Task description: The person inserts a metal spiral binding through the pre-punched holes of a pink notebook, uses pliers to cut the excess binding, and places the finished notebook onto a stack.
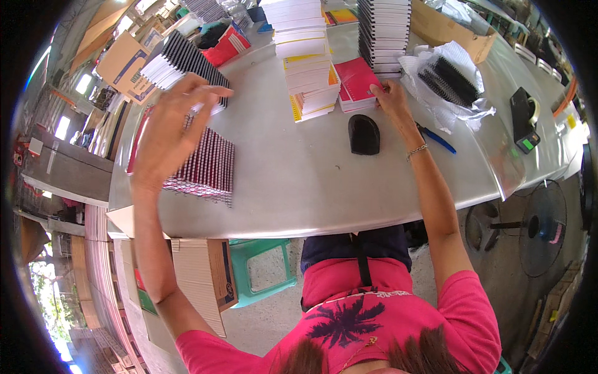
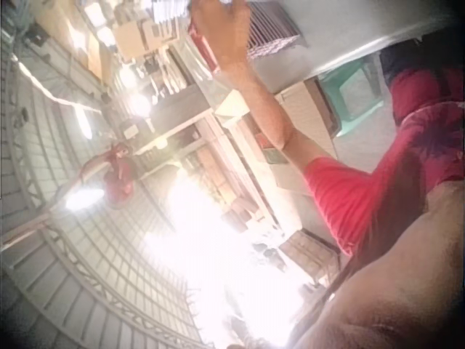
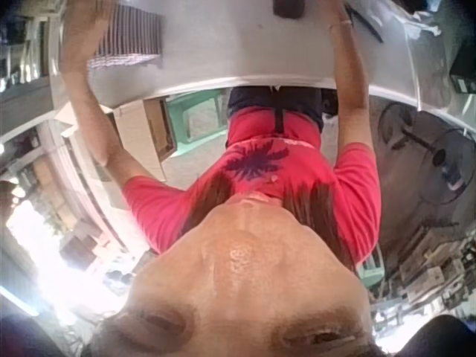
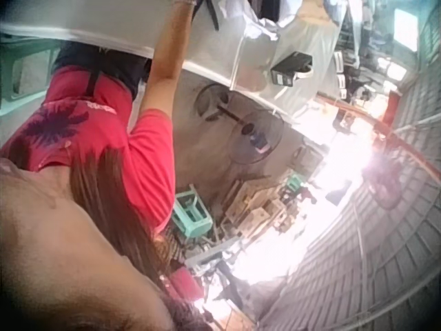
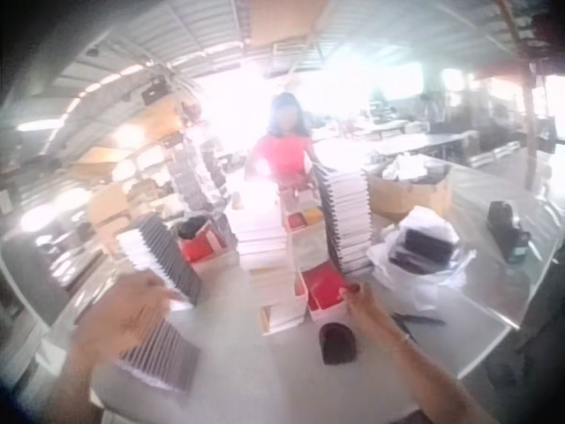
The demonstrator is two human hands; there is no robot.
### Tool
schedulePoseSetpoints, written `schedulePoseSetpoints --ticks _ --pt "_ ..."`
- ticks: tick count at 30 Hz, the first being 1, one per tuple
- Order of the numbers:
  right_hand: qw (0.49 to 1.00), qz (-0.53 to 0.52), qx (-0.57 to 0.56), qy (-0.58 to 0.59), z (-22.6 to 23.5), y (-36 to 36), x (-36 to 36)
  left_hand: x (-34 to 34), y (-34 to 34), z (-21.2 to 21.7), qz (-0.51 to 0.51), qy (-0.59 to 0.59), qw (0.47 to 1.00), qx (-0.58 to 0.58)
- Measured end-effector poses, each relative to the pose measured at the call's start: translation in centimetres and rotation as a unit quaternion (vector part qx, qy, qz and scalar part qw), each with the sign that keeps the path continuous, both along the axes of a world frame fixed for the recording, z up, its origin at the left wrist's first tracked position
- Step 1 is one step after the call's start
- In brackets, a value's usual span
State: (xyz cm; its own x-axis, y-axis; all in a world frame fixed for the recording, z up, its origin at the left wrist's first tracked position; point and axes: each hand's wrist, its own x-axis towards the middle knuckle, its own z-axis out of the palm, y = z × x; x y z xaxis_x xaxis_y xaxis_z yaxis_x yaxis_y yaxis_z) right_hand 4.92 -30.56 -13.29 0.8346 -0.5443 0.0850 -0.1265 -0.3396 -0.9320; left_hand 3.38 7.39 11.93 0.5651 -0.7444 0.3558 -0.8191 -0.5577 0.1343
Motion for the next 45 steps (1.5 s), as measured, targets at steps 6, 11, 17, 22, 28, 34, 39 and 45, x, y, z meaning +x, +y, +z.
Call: schedulePoseSetpoints --ticks 6,11,17,22,28,34,39,45 --pt "0.982 -0.002 0.108 -0.157 4.3 2.0 -6.0 -2.7 -6.4 -8.5 -0.05 0.155 0.976 -0.145" --pt "0.966 0.102 0.193 -0.139 8.0 7.8 -12.4 -3.7 -11.4 -14.5 -0.014 0.485 0.792 -0.371" --pt "0.988 0.067 0.005 -0.141 7.1 2.3 -10.8 -3.8 -10.8 -14.8 -0.094 0.384 0.814 -0.425" --pt "0.911 -0.12 -0.393 -0.038 3.6 -12.2 -6.0 -5.7 -7.8 -12.8 0.021 0.206 0.971 -0.123" --pt "0.851 -0.103 -0.513 0.054 0.8 -14.7 -4.4 -7.5 -6.2 -17.2 0.07 0.052 0.996 0.022" --pt "0.875 -0.083 -0.469 0.08 3.9 -14.6 -4.6 -9.3 -7.1 -18.5 0.112 0.029 0.992 -0.054" --pt "0.884 -0.077 -0.46 0.016 5.5 -15.5 -5.6 -9.9 -8.7 -19.7 0.165 -0.008 0.981 -0.105" --pt "0.927 0.112 -0.346 -0.094 7.6 -7.9 -8.3 -10.0 -9.5 -20.6 0.226 -0.01 0.963 -0.149"
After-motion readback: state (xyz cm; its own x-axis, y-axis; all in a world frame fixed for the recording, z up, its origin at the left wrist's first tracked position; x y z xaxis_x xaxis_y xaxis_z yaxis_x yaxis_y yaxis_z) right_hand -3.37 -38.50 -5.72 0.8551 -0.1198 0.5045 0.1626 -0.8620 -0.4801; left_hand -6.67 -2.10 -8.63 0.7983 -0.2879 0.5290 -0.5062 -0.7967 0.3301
